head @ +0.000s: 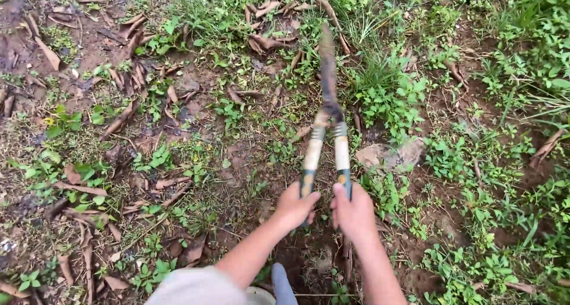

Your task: Trimming grass and weeds in a backyard using manual garden shears.

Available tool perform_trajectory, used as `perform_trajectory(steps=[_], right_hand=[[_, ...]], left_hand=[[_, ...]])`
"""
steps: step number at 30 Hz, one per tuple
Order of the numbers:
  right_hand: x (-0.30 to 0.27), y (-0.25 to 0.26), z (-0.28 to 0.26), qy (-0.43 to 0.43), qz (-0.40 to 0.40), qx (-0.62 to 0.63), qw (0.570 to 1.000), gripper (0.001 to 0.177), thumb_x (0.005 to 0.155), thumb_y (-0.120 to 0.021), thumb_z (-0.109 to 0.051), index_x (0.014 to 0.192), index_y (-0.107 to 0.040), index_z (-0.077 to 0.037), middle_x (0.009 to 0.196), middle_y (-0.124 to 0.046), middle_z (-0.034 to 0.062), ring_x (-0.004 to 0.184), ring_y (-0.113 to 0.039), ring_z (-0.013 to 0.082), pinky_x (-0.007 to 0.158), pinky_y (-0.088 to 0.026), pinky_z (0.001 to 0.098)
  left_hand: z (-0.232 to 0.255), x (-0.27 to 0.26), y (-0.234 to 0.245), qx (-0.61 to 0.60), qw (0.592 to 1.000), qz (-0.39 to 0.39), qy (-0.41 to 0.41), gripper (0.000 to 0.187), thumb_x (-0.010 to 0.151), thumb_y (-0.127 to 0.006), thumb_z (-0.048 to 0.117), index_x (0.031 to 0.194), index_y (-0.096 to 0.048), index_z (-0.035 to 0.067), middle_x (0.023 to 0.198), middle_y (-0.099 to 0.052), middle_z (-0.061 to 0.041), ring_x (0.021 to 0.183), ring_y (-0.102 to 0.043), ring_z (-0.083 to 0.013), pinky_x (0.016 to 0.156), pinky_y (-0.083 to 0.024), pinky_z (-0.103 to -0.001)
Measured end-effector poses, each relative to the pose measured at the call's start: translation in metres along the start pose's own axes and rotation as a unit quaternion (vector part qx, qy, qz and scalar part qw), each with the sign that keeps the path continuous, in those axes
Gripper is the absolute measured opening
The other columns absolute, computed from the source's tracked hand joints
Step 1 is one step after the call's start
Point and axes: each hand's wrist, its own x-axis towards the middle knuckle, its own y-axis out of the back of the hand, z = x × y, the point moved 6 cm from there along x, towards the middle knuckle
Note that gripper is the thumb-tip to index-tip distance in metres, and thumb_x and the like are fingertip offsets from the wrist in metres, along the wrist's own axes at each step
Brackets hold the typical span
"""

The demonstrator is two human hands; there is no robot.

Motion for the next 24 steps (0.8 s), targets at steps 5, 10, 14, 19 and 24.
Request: perform_trajectory(steps=[5,10,14,19,24], right_hand=[[0.033,-0.02,0.014,-0.018,-0.009,-0.024,1.0,0.018,0.106,-0.043,-0.02,0.099,-0.053,-0.006,0.07,-0.055,0.0011,0.05,-0.05,0.0116,0.044,-0.049,0.0223],[-0.024,-0.076,0.017,-0.054,-0.15,-0.063,0.985,0.025,0.105,-0.039,-0.026,0.104,-0.058,-0.01,0.07,-0.057,-0.0024,0.05,-0.049,0.0079,0.043,-0.047,0.0205],[-0.043,-0.119,0.051,0.008,-0.268,-0.051,0.962,0.02,0.108,-0.044,-0.026,0.096,-0.054,-0.013,0.067,-0.056,-0.0066,0.043,-0.045,0.0042,0.037,-0.044,0.0147],[-0.047,-0.112,0.072,0.035,-0.218,0.022,0.975,0.02,0.1,-0.055,-0.03,0.088,-0.056,-0.014,0.06,-0.059,-0.0016,0.042,-0.051,0.0118,0.038,-0.04,0.028],[-0.052,-0.036,0.054,-0.051,-0.174,0.012,0.983,0.021,0.105,-0.048,-0.024,0.093,-0.057,-0.009,0.065,-0.058,-0.0001,0.041,-0.047,0.0083,0.035,-0.045,0.0188]], left_hand=[[-0.021,0.029,-0.006,0.025,0.999,0.025,0.015,0.014,0.101,-0.055,0.02,0.11,-0.055,0.01,0.073,-0.057,0.002,0.052,-0.052,-0.0086,0.045,-0.049,-0.019],[-0.09,-0.031,0.047,-0.02,0.991,0.125,0.05,0.016,0.098,-0.058,0.022,0.108,-0.058,0.01,0.066,-0.059,0.0,0.045,-0.053,-0.0108,0.038,-0.049,-0.022],[-0.156,-0.066,0.061,-0.189,0.953,0.222,0.084,0.018,0.092,-0.066,0.006,0.089,-0.049,0.0,0.063,-0.058,-0.018,0.041,-0.054,-0.0262,0.036,-0.05,-0.039],[-0.171,-0.075,0.067,-0.277,0.919,0.263,0.102,0.018,0.088,-0.066,-0.005,0.088,-0.048,-0.003,0.063,-0.057,-0.025,0.037,-0.046,-0.0307,0.034,-0.04,-0.042],[-0.12,-0.061,0.085,-0.138,0.982,0.104,0.078,0.02,0.089,-0.067,-0.001,0.107,-0.06,0.001,0.069,-0.065,-0.018,0.045,-0.054,-0.0245,0.037,-0.045,-0.034]])
